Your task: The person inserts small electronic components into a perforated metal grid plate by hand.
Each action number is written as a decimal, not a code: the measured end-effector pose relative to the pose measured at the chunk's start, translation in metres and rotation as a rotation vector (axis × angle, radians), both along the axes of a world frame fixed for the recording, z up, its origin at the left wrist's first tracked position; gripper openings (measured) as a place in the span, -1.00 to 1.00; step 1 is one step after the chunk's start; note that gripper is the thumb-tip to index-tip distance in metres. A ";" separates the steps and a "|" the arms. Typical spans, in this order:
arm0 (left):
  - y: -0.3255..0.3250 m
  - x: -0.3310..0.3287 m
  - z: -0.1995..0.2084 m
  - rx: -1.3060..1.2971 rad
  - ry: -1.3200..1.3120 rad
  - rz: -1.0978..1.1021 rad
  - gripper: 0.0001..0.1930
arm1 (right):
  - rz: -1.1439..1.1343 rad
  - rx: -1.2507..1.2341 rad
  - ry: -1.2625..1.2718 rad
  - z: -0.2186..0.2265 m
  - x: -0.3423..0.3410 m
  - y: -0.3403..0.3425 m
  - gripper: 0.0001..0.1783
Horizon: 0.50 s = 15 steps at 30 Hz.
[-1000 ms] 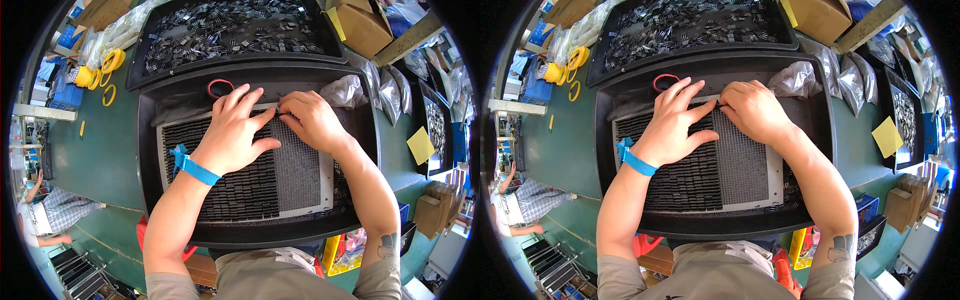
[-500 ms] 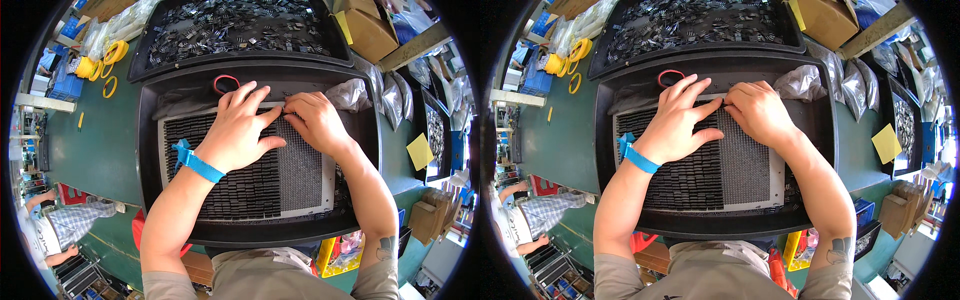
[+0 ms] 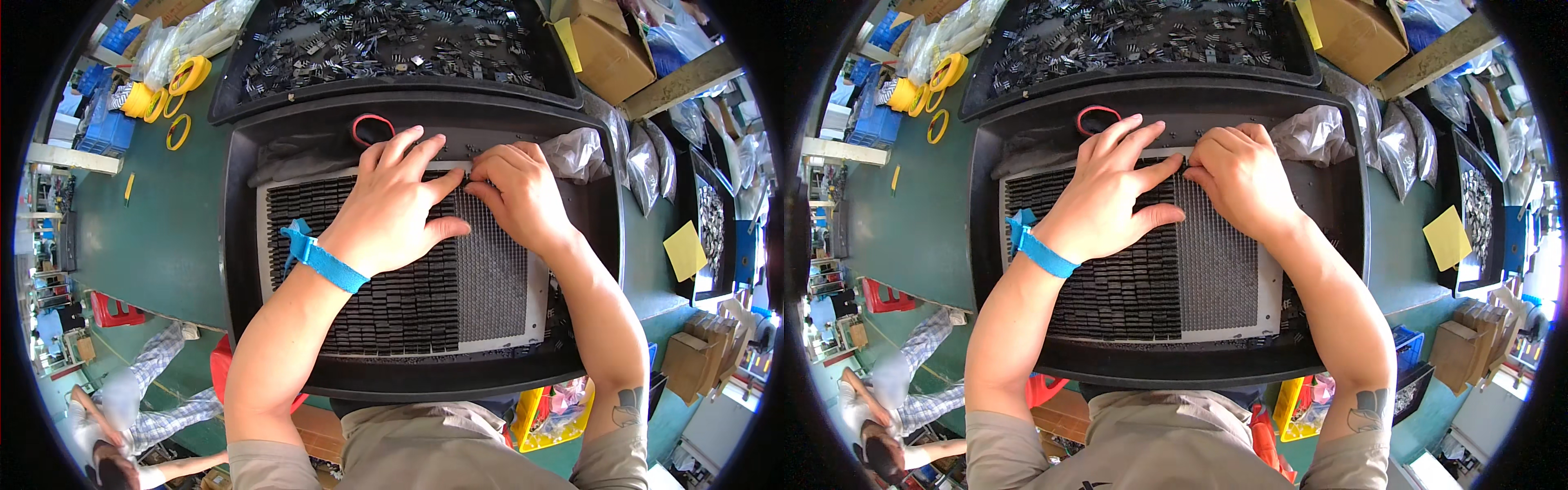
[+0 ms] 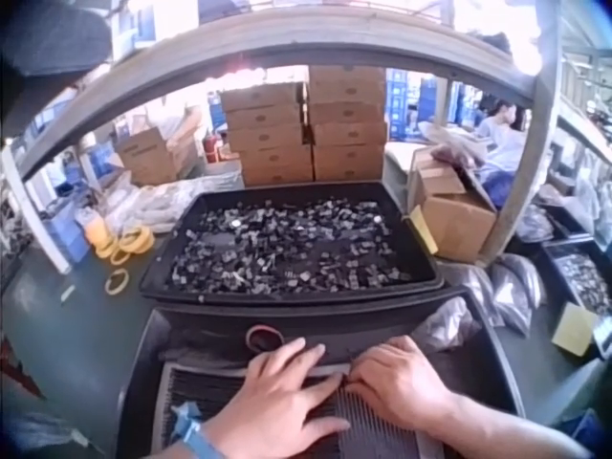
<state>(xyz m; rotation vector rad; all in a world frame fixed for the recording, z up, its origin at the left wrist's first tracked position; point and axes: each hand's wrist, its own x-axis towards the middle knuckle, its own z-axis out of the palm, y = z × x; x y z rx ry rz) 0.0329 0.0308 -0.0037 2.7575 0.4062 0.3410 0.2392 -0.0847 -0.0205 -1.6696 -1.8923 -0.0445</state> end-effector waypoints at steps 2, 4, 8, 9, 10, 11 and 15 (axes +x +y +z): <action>0.000 0.000 -0.001 0.004 -0.004 0.000 -0.35 | -0.002 0.027 -0.024 0.000 -0.002 0.001 -0.80; 0.000 0.000 0.000 0.002 -0.006 0.000 -0.36 | -0.002 0.027 -0.054 0.001 -0.003 0.002 -0.81; 0.000 0.000 -0.003 0.001 -0.012 -0.001 -0.36 | -0.011 0.044 -0.152 0.001 -0.006 0.001 -0.84; 0.000 0.000 -0.003 0.001 -0.012 -0.002 -0.36 | -0.012 0.044 -0.152 0.001 -0.007 0.001 -0.84; 0.000 0.000 -0.002 -0.003 -0.010 -0.001 -0.36 | -0.011 0.048 -0.160 0.002 -0.008 0.000 -0.86; 0.000 0.001 -0.001 -0.006 -0.008 0.000 -0.36 | -0.009 0.052 -0.168 0.002 -0.008 0.000 -0.87; -0.001 0.000 0.001 -0.005 -0.005 0.004 -0.37 | -0.033 0.067 -0.191 0.004 -0.011 0.000 -0.89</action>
